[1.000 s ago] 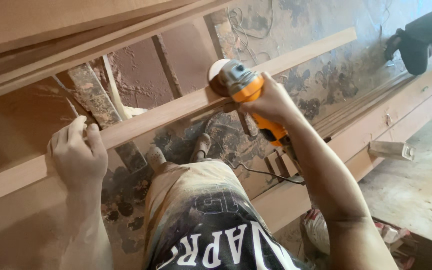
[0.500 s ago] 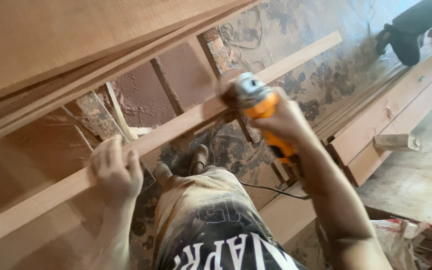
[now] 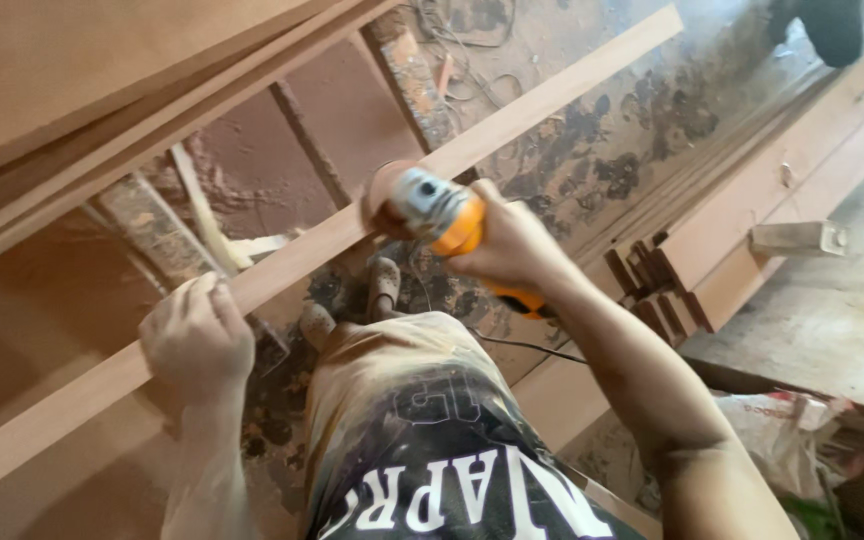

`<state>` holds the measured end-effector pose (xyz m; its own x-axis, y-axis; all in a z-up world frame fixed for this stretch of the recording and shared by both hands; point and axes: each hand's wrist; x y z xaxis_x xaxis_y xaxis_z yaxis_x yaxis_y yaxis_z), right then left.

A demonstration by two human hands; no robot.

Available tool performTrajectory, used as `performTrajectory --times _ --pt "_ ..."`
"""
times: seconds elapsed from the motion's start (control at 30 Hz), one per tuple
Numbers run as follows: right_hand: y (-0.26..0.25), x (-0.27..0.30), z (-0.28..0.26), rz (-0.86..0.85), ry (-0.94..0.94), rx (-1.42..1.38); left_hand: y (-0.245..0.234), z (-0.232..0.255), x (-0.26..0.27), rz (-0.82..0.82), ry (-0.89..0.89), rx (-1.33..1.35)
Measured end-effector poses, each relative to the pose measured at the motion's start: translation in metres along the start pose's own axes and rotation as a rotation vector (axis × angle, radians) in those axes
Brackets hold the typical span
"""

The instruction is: The person uses an electric angle grinder with a sanding disc to smooth the surface of a wooden plank. They move the tool back and forth along the length of the wood, generating sawdust, and then flip the plank to sand the other side.

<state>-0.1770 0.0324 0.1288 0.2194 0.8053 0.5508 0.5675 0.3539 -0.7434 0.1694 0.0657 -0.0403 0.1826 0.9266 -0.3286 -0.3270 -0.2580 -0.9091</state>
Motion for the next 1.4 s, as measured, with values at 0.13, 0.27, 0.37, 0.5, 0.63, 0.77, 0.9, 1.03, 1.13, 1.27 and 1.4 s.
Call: performTrajectory --times 0.13,0.27,0.37,0.5,0.63,0.77,0.9,1.03,1.13,1.27,1.4 --pt "0.0 -0.005 -0.001 0.037 -0.098 0.095 0.005 -0.005 0.007 -0.03 0.023 -0.041" --pt "-0.023 -0.017 0.018 -0.034 0.117 -0.018 0.01 -0.007 0.005 0.018 0.016 -0.099" --pt "-0.05 -0.027 0.045 0.007 0.203 -0.031 0.011 -0.004 0.006 0.045 0.006 -0.115" --pt "-0.083 -0.052 0.087 0.05 0.306 -0.067 0.01 0.0 0.007 0.072 0.021 -0.129" --pt "-0.112 -0.075 0.127 0.192 0.209 -0.043 0.008 0.002 0.008 0.058 0.01 -0.143" --pt "-0.14 -0.093 0.161 0.23 0.254 -0.118 0.008 0.002 0.007 0.034 -0.006 -0.116" --pt "-0.166 -0.109 0.19 0.24 0.312 -0.187 0.009 -0.002 0.015 0.032 0.011 -0.123" --pt "-0.189 -0.124 0.22 0.296 0.248 -0.336 0.011 -0.001 0.008 0.045 0.015 -0.063" --pt "-0.202 -0.125 0.243 0.338 0.267 -0.404 0.011 0.02 -0.015 0.116 0.061 -0.039" --pt "-0.208 -0.107 0.266 0.376 0.248 -0.549 0.031 0.094 -0.045 0.173 0.247 -0.124" --pt "-0.202 -0.089 0.276 0.421 0.281 -0.609 0.041 0.101 -0.082 0.008 0.153 -0.224"
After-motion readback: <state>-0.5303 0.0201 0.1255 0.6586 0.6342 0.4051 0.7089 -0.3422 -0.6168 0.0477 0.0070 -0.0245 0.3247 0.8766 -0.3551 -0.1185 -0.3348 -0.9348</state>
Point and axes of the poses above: each hand's wrist, its own x-axis away from the middle knuckle, its own y-axis out of the palm, z = x × y, and after that the axes turned 9 degrees about y, right-handed
